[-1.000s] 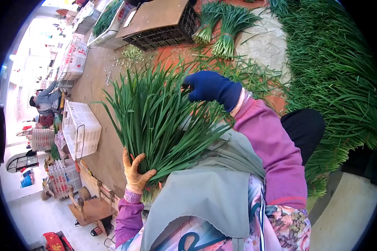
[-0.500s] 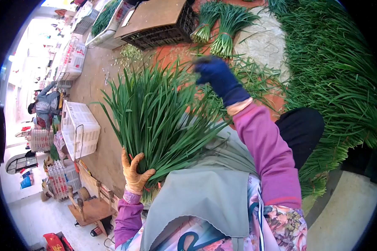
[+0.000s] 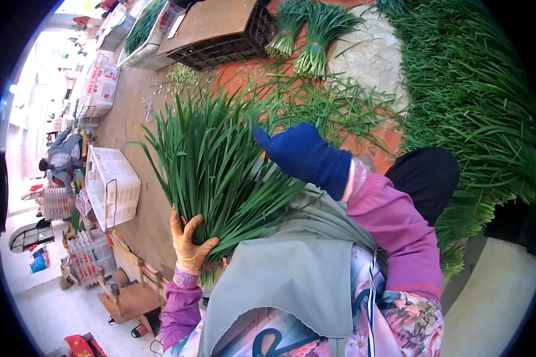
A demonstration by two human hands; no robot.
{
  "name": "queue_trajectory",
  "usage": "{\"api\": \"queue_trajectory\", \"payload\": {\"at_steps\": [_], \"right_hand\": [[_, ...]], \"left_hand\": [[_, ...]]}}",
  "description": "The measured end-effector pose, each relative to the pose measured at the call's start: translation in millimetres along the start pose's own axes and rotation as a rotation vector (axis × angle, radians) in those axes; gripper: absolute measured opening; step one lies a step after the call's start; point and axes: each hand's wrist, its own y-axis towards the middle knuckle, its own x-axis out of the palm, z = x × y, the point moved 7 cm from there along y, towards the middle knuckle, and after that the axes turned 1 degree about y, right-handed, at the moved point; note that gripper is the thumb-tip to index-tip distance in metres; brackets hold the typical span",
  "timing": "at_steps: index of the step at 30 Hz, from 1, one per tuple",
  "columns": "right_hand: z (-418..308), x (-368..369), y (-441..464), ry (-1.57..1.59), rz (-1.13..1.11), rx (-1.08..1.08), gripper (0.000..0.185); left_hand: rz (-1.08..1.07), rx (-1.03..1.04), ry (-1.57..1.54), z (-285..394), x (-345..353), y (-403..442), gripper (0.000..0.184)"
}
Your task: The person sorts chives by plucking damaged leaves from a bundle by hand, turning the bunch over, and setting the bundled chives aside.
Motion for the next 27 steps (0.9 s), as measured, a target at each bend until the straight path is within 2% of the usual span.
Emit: {"api": "queue_trajectory", "payload": {"at_steps": [1, 2, 4, 5, 7, 8, 10, 11, 12, 13, 14, 16, 17, 20, 21, 22, 24, 25, 27], "right_hand": [[1.6, 7.2, 2.2, 0.096, 0.090, -0.125, 0.031], [6.9, 15.0, 1.6, 0.097, 0.095, -0.122, 0.031], [21.0, 8.2, 2.7, 0.847, 0.243, -0.068, 0.025], [25.3, 3.6, 2.2, 0.849, 0.240, -0.071, 0.025], [60.1, -0.7, -1.7, 1.626, 0.284, 0.357, 0.022], [75.9, -1.4, -5.5, 1.610, 0.337, 0.484, 0.028], [92.3, -2.3, -7.9, 1.358, 0.204, 0.553, 0.024], [89.7, -1.3, -8.7, 1.356, 0.204, 0.554, 0.024], [80.2, -20.3, -8.0, 0.896, 0.330, 0.365, 0.024], [59.9, -35.6, -10.0, 0.432, 0.430, 0.174, 0.032], [49.4, -40.7, -11.9, 0.431, 0.424, 0.176, 0.032], [15.1, -43.8, -7.4, 0.211, 0.182, 0.091, 0.056], [3.5, -38.2, -7.5, 0.154, 0.165, -0.002, 0.070], [-19.5, -20.2, -7.2, 0.058, 0.049, 0.028, 0.071], [-21.9, -8.8, -7.2, 0.035, 0.026, 0.029, 0.058], [-18.8, 3.4, -7.6, 0.035, 0.025, 0.028, 0.058], [-11.9, 8.3, -7.7, 0.173, 0.189, -0.106, 0.033], [-2.5, 4.8, -4.7, 0.169, 0.191, -0.107, 0.033], [45.5, 7.4, 1.9, 1.437, 0.193, 0.332, 0.022]], "left_hand": [[0.004, -0.001, 0.000, 0.6, 0.3, 0.0, 0.065], [0.009, -0.004, 0.002, 0.6, 0.2, 0.6, 0.064], [0.015, -0.004, 0.001, 0.4, 0.8, 1.4, 0.064], [0.021, -0.009, -0.003, 0.1, 0.9, 0.6, 0.064], [0.010, -0.018, 0.003, 2.2, -1.2, 2.1, 0.064], [-0.002, -0.016, 0.010, 3.3, -1.0, 2.5, 0.064], [0.003, -0.016, 0.012, 1.5, -0.6, 0.8, 0.064], [0.007, -0.016, 0.015, 0.6, -0.5, 0.4, 0.064], [0.007, -0.017, 0.012, -0.1, -0.6, 0.9, 0.064], [0.005, -0.022, -0.008, -0.5, -0.7, 1.4, 0.065], [0.003, -0.027, -0.027, -0.5, -0.1, 1.2, 0.065], [0.003, -0.023, -0.021, -0.1, 0.7, 1.1, 0.065], [0.006, -0.015, -0.010, 0.0, 0.0, 1.4, 0.065], [-0.011, -0.005, 0.020, 0.4, 0.3, 1.2, 0.065], [-0.009, -0.007, 0.022, 0.6, -0.3, 1.2, 0.065], [-0.011, -0.011, 0.025, 1.4, -0.5, 1.5, 0.065], [-0.013, -0.012, 0.024, 0.2, 0.9, 1.4, 0.065], [0.002, 0.012, 0.019, -1.5, 1.4, 0.4, 0.065], [0.019, 0.027, 0.015, -0.4, -0.1, -1.5, 0.065]]}}
